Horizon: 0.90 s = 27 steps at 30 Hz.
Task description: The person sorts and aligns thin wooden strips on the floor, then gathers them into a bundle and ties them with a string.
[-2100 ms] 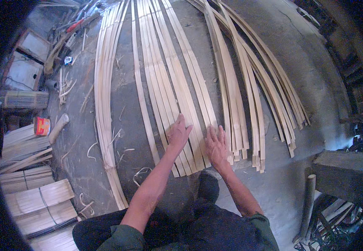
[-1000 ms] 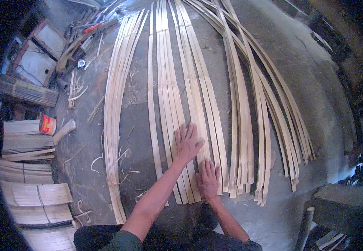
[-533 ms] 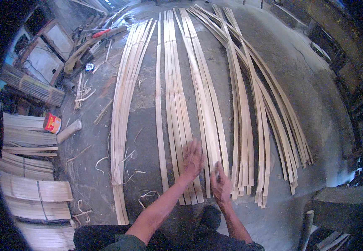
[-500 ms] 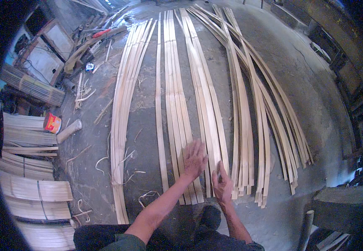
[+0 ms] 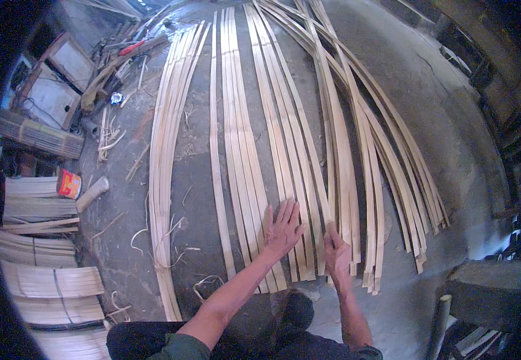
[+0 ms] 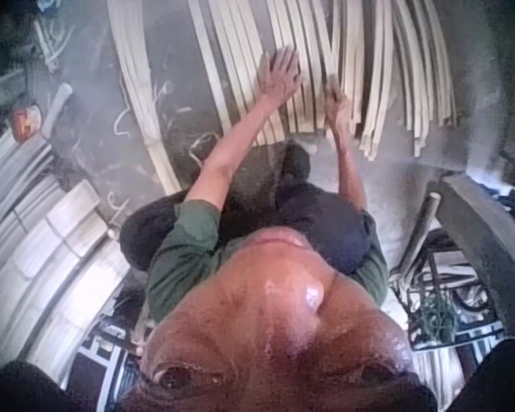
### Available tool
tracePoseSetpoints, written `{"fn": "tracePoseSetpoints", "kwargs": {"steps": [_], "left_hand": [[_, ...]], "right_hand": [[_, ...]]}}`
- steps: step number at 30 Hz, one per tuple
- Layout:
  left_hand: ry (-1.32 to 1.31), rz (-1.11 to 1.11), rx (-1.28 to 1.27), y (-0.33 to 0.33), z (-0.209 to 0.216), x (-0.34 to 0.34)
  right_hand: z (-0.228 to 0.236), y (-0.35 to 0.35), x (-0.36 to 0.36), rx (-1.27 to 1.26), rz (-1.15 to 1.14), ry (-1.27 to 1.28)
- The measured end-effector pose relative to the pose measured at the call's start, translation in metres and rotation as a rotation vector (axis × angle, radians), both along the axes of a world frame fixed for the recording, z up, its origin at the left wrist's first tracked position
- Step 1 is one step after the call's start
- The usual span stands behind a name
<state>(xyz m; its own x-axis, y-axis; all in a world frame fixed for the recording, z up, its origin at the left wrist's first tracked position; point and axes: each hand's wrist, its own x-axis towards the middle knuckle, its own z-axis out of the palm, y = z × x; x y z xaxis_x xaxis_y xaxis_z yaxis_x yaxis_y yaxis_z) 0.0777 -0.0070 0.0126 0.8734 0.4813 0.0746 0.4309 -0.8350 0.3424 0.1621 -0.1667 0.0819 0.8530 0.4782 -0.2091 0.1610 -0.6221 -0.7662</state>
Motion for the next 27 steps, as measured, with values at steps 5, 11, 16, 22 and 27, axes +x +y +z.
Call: {"fn": "tracePoseSetpoints", "kwargs": {"steps": [5,11,16,22,27], "left_hand": [[-0.047,0.018,0.045,-0.002,0.000,0.002],[-0.036,0.041,0.020,-0.003,-0.004,-0.002],[-0.030,0.049,0.057,-0.004,-0.005,-0.010],[0.012,0.094,0.123,-0.010,-0.003,-0.009],[-0.028,0.114,0.115,-0.008,-0.005,-0.005]], "right_hand": [[-0.008,-0.007,0.005,0.043,0.075,-0.094],[-0.004,-0.008,0.001,0.057,0.097,-0.006],[-0.008,-0.006,-0.001,0.007,0.076,0.018],[0.016,0.000,-0.005,0.061,0.000,0.119],[0.012,-0.004,-0.010,0.116,0.033,-0.033]]}}
